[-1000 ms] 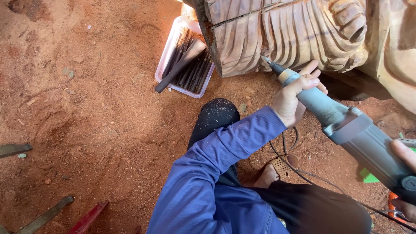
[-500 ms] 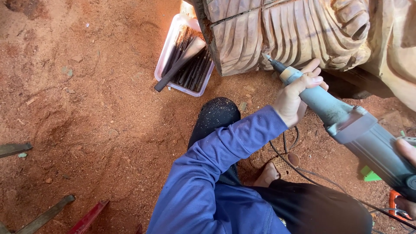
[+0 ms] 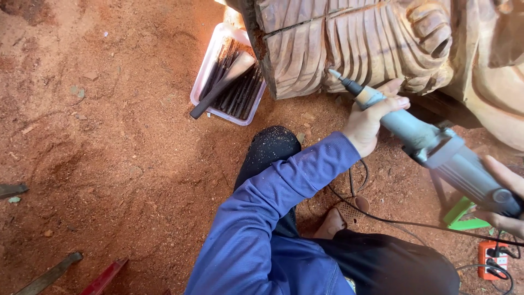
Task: The person uses a rotary power tool to carve and sand intricate details into a large wooden sculpture while referencing a smartphone.
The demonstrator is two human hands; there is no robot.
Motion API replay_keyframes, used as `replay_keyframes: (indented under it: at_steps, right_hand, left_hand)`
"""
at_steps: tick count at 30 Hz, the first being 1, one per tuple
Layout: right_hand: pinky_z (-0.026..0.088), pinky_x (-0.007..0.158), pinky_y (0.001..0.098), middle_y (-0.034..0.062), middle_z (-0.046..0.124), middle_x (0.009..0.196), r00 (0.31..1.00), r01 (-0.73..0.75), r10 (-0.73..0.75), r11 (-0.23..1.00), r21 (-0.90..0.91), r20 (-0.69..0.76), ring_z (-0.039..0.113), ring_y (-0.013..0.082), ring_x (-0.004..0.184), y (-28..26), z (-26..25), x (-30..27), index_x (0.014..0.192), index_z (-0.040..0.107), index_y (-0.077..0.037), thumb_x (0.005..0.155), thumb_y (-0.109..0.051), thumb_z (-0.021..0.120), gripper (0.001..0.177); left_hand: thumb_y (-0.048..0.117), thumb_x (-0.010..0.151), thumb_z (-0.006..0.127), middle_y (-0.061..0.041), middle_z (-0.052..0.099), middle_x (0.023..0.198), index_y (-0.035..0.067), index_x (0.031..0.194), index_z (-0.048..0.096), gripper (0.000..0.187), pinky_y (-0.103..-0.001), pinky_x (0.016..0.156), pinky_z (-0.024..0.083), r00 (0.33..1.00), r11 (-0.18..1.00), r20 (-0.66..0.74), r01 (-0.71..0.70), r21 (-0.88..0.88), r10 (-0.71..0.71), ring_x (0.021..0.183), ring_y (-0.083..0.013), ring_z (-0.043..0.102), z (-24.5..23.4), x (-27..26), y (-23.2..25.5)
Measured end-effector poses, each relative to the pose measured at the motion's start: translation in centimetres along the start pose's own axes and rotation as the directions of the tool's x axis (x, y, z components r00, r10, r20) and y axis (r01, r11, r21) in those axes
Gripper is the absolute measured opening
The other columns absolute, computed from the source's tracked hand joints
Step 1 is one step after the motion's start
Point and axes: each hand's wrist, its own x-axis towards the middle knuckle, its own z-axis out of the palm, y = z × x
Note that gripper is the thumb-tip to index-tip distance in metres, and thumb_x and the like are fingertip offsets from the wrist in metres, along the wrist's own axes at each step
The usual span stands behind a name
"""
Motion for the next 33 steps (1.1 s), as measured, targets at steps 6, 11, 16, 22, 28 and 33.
replay_keyframes:
  at_steps: [6, 11, 16, 22, 28, 33]
  right_hand:
    - [0.051, 0.079, 0.0291, 0.0082, 0.072, 0.126, 0.995, -0.102, 0.103, 0.994, -0.028, 0.006, 0.062, 0.0166, 0.090, 4.1, 0.0, 1.9, 0.165, 0.048, -0.024, 0.052, 0.010, 0.090, 0.125]
    - [0.056, 0.059, 0.0374, 0.0182, 0.082, 0.100, 0.971, -0.232, 0.226, 0.970, 0.067, 0.081, 0.064, 0.0260, 0.064, 4.3, -0.1, 2.6, 0.170, 0.043, -0.026, 0.057, 0.021, 0.087, 0.130]
    - [0.052, 0.101, 0.0327, 0.0177, 0.070, 0.131, 0.995, -0.095, 0.095, 0.995, 0.008, -0.021, 0.066, 0.0221, 0.106, 3.6, 1.4, 1.2, 0.162, 0.047, -0.023, 0.053, 0.011, 0.089, 0.122]
    - [0.041, 0.104, 0.0310, 0.0133, 0.043, 0.163, 0.989, 0.097, -0.107, 0.990, -0.102, -0.098, 0.053, 0.0145, 0.121, -4.7, 5.0, -4.8, 0.167, 0.027, -0.014, 0.049, -0.015, 0.088, 0.132]
    - [0.035, 0.106, 0.0282, 0.0101, 0.057, 0.152, 0.925, -0.334, 0.333, 0.942, 0.025, -0.183, 0.056, 0.0167, 0.124, -17.2, 6.1, -6.6, 0.161, 0.043, -0.020, 0.052, -0.009, 0.086, 0.118]
    - [0.028, 0.118, 0.0280, -0.0046, 0.045, 0.163, 0.851, -0.491, 0.525, 0.812, 0.317, -0.026, 0.041, 0.0066, 0.143, -20.9, 6.9, -5.3, 0.159, 0.039, -0.023, 0.063, 0.005, 0.077, 0.107]
  left_hand:
    - [0.014, 0.072, 0.080, -0.012, 0.074, 0.124, 0.004, 0.094, 0.079, 0.024, -0.028, 0.081, 0.052, 0.994, 0.997, 0.076, -0.080, 0.013, 0.078, 0.094, -0.0141, 0.069, -1.9, 1.6, -1.1]
    - [0.013, 0.073, 0.079, -0.014, 0.072, 0.127, 0.007, 0.079, 0.076, 0.009, -0.030, 0.081, 0.054, 0.992, 0.995, 0.076, -0.103, 0.018, 0.101, 0.099, -0.0169, 0.070, -2.0, 1.8, -1.0]
    - [0.015, 0.070, 0.081, -0.008, 0.074, 0.123, 0.006, 0.104, 0.078, 0.035, -0.031, 0.078, 0.050, 0.999, 0.996, 0.033, -0.043, 0.082, 0.041, 0.095, -0.0138, 0.066, -0.7, 1.1, 0.3]
    - [0.018, 0.072, 0.084, -0.013, 0.066, 0.138, 0.005, 0.101, 0.073, 0.033, -0.029, 0.090, 0.052, 0.997, 0.995, 0.064, -0.042, 0.090, 0.037, 0.110, -0.0172, 0.065, 1.5, -0.6, 2.3]
    - [0.031, 0.070, 0.081, -0.015, 0.069, 0.091, -0.009, 0.148, 0.053, 0.092, -0.029, 0.081, 0.055, 0.998, 0.995, 0.020, -0.058, 0.082, 0.057, 0.084, -0.0195, 0.069, 3.0, -2.2, 5.3]
    - [0.030, 0.066, 0.080, -0.016, 0.071, 0.105, -0.008, 0.143, 0.059, 0.088, -0.027, 0.075, 0.053, 0.999, 0.992, -0.041, -0.006, 0.124, 0.011, 0.081, -0.0167, 0.066, 2.5, -1.9, 7.0]
